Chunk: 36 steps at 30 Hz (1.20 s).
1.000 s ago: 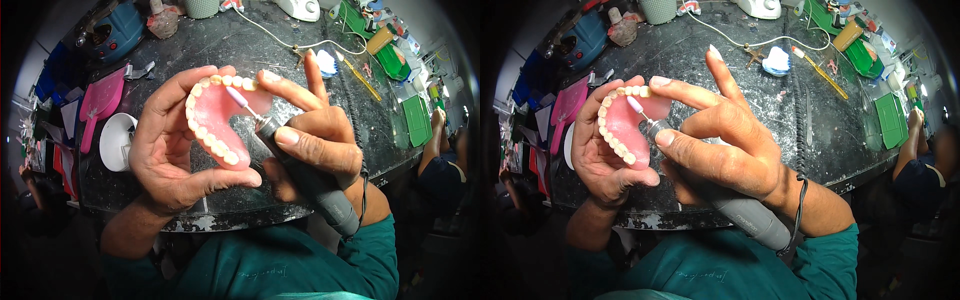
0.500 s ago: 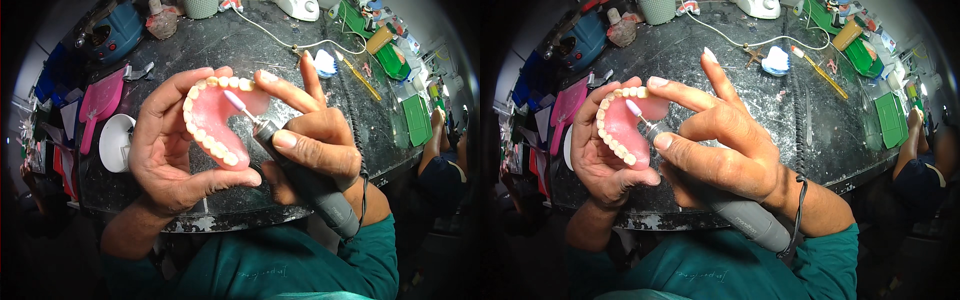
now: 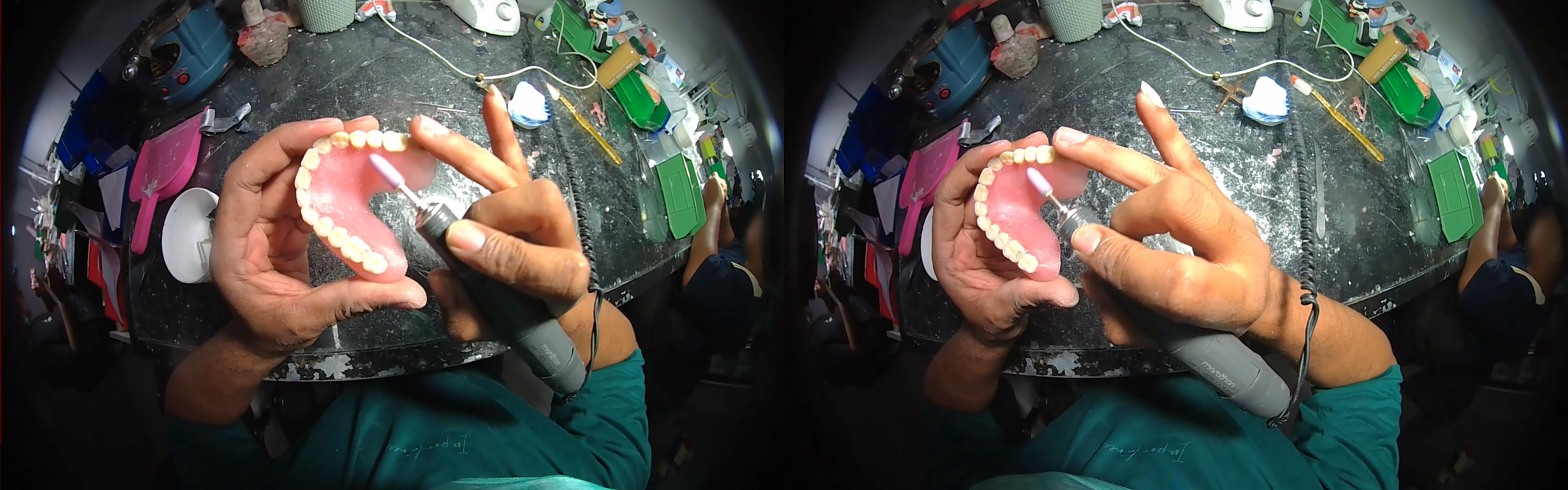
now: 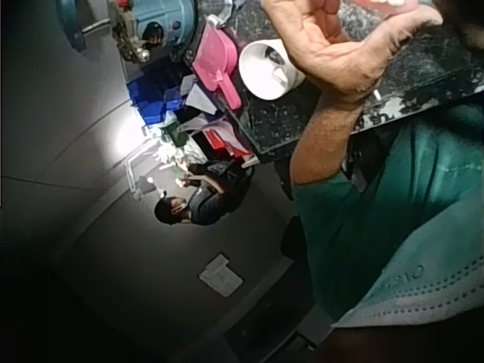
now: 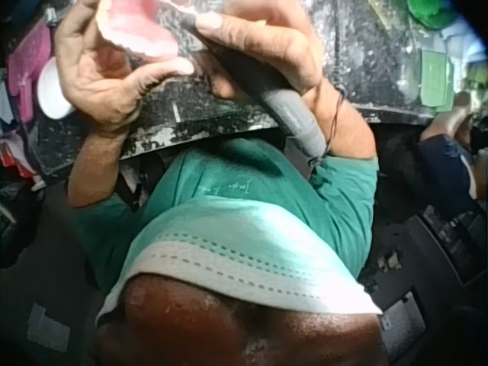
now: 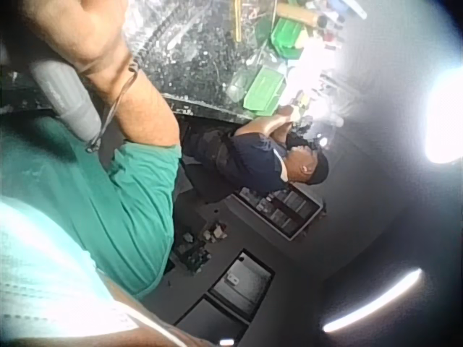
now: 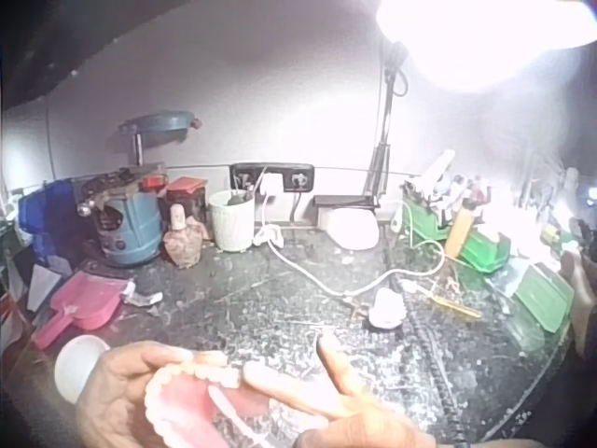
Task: The person grinds and polishes a denture using a handheld rotary tool, turning the denture by hand to work along the teeth and base.
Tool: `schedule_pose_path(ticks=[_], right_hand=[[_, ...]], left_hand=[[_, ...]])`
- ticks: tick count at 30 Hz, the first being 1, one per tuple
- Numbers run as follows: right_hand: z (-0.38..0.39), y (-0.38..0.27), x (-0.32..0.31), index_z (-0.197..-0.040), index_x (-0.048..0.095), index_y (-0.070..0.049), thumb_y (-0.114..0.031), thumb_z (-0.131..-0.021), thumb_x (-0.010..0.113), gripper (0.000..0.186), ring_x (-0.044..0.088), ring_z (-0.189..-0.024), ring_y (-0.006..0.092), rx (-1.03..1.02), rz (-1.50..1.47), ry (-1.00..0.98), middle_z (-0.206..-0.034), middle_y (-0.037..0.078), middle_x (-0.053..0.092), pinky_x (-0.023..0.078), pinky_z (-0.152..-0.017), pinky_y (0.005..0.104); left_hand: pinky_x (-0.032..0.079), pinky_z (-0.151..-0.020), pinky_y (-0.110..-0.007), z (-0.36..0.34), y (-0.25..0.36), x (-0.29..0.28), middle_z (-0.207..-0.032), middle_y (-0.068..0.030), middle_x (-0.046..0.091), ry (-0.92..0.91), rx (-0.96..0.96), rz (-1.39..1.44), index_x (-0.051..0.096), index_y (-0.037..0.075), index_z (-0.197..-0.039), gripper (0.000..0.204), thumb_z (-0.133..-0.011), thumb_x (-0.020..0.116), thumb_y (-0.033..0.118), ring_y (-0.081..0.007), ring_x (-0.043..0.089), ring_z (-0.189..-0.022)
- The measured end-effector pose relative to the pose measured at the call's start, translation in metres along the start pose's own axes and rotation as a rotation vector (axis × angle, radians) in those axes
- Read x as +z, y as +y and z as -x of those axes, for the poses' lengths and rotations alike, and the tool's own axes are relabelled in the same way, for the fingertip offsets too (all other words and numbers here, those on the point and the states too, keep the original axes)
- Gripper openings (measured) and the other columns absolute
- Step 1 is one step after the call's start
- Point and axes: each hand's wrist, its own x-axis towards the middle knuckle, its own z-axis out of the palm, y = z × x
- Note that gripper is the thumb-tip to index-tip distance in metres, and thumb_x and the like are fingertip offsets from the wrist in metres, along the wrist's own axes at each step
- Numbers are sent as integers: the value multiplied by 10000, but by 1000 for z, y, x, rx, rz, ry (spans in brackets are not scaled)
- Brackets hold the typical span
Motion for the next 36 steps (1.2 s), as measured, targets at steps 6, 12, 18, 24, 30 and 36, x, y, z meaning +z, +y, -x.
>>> schedule_pose_path(ticks=[6, 12, 18, 24, 30, 36], right_hand=[[-2, -6, -5, -1241, 531, -157, -102, -701, 827, 618, 521, -1157, 546, 61, 0, -45, -918, 97, 520, 103, -1080, 720], [0, -5, -3, -1242, 536, -154, -115, -653, 847, 667, 518, -1156, 551, 51, -17, -11, -919, 87, 519, 91, -1083, 720], [2, -1, -3, -1221, 540, -142, -158, -672, 837, 624, 521, -1151, 554, 20, -16, -32, -935, 88, 505, 100, -1083, 722], [2, 3, -2, -1238, 528, -138, -202, -730, 809, 584, 523, -1148, 553, -38, 25, -21, -929, 93, 497, 117, -1077, 726], [3, 4, -3, -1256, 512, -138, -193, -801, 769, 525, 525, -1148, 548, -36, 39, -44, -931, 95, 495, 173, -1060, 732], [2, 4, -1, -1271, 495, -130, -232, -802, 760, 548, 537, -1131, 546, -33, -4, -15, -935, 109, 505, 221, -1038, 738]], left_hand=[[430, -1052, -406, 2, -1, 1, -1308, -252, 521, -8, 6, 5, 348, -63, -1342, 1074, -520, 948, 279, -285, 544, -1197], [415, -1067, -417, 0, -1, 0, -1302, -248, 523, -40, 46, -21, 356, -49, -1330, 1050, -526, 944, 280, -290, 529, -1216], [420, -1063, -416, 1, -2, 1, -1298, -248, 526, -34, 55, -23, 357, -40, -1326, 1052, -519, 943, 294, -289, 534, -1210], [427, -1055, -412, 1, -3, 1, -1294, -243, 528, -18, 33, 29, 358, -50, -1321, 1071, -509, 942, 333, -283, 542, -1197], [421, -1055, -401, -1, 1, -2, -1293, -256, 524, 4, 18, -17, 354, -53, -1328, 1106, -491, 945, 363, -282, 544, -1193], [419, -1057, -402, -1, -1, -3, -1292, -255, 525, -14, 37, -36, 355, -52, -1327, 1105, -491, 949, 358, -282, 542, -1195]])
